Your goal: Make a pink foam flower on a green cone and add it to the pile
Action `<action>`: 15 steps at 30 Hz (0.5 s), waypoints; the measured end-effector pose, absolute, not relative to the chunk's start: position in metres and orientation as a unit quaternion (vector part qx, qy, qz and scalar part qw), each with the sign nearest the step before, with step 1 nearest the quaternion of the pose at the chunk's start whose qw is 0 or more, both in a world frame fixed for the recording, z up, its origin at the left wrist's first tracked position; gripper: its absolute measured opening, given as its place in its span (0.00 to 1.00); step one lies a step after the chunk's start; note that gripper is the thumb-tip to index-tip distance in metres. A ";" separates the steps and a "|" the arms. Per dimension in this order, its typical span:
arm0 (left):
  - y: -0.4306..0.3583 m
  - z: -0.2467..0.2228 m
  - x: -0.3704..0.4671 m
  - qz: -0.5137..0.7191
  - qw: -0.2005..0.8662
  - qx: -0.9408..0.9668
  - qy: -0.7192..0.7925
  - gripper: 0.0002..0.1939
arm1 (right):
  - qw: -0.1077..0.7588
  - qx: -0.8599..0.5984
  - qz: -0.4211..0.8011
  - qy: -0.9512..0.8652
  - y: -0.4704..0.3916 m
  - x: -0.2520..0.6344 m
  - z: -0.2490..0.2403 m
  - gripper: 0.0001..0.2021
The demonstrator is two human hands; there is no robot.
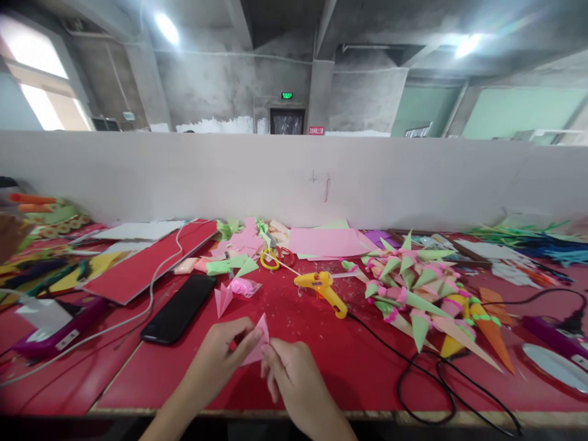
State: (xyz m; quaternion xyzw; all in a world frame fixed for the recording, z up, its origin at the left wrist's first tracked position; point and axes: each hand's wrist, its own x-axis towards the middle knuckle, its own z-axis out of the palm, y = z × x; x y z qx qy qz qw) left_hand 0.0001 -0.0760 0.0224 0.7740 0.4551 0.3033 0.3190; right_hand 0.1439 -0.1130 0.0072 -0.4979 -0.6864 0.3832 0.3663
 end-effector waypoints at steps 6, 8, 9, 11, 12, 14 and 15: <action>-0.073 0.029 0.002 0.277 0.296 0.789 0.461 0.17 | 0.347 -0.490 0.375 -0.706 -0.114 0.148 0.008 0.18; -0.073 0.030 0.001 0.283 0.289 0.792 0.457 0.17 | 0.348 -0.483 0.390 -0.702 -0.114 0.147 0.008 0.18; -0.073 0.030 0.001 0.286 0.289 0.793 0.454 0.17 | 0.350 -0.485 0.392 -0.699 -0.113 0.147 0.007 0.18; -0.071 0.030 0.000 0.288 0.296 0.791 0.451 0.17 | 0.351 -0.496 0.379 -0.697 -0.112 0.145 0.007 0.18; -0.069 0.029 0.000 0.287 0.298 0.789 0.454 0.17 | 0.348 -0.505 0.367 -0.700 -0.111 0.144 0.007 0.17; -0.066 0.029 -0.003 0.289 0.295 0.781 0.468 0.17 | 0.333 -0.520 0.336 -0.711 -0.109 0.147 0.007 0.16; -0.064 0.029 -0.004 0.293 0.291 0.776 0.477 0.17 | 0.326 -0.530 0.319 -0.715 -0.108 0.150 0.008 0.15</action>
